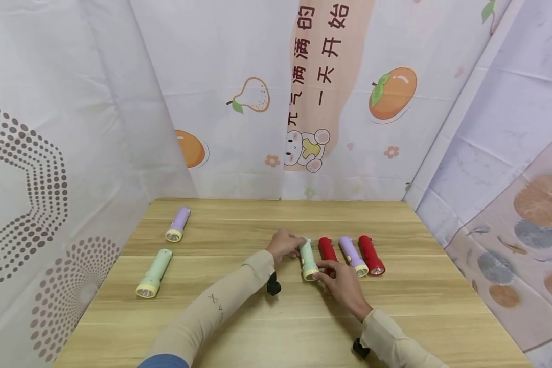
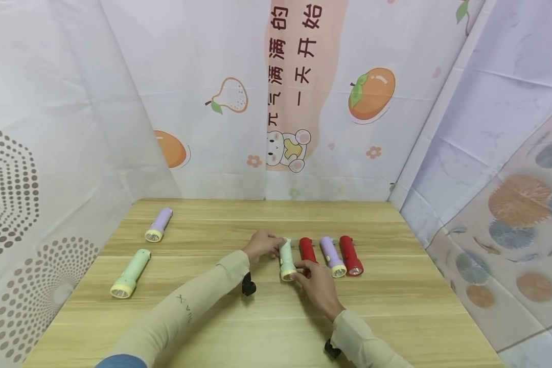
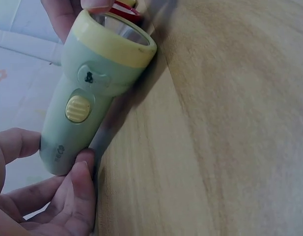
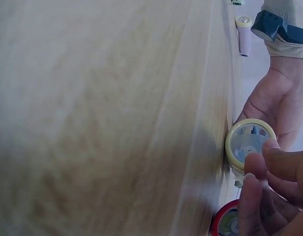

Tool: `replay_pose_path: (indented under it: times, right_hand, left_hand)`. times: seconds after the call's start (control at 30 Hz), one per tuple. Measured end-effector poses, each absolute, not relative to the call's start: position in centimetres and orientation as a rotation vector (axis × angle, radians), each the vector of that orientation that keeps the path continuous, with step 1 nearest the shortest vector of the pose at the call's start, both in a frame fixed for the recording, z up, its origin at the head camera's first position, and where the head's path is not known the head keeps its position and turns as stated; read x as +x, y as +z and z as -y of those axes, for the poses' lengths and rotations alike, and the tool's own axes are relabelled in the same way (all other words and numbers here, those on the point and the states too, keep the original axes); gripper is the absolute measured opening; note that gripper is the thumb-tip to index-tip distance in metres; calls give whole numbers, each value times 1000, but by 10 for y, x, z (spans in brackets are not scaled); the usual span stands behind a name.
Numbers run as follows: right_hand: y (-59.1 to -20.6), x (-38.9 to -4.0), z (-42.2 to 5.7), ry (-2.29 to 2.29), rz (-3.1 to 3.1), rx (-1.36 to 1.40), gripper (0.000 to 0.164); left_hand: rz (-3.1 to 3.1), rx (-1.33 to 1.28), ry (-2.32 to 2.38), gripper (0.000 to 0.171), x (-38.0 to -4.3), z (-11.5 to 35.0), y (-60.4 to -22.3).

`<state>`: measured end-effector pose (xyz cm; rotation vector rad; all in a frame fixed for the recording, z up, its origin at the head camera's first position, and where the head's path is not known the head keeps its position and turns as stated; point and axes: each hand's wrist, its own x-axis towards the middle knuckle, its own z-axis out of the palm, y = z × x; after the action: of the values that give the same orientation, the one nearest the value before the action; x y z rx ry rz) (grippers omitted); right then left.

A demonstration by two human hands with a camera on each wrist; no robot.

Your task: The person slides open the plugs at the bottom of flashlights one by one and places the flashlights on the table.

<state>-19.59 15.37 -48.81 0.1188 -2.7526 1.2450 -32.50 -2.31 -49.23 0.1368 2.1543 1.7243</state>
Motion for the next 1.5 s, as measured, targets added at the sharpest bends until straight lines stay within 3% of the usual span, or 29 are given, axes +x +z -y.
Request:
replay_pose_path:
  times: [1.07, 1.3, 1.5]
  right_hand:
    - [-479, -202, -151, 1193, 2776, 118, 20]
    - [-474, -201, -155, 1194, 2733, 56, 16]
    - [-473, -197, -154, 1210, 2731, 47, 17]
  left_hand:
    - [-2192, 190, 1724, 21, -319, 42, -493]
    - [-2245, 238, 1683, 31, -306, 56, -489]
    - [-2246, 430, 1624, 18, -292, 72, -490]
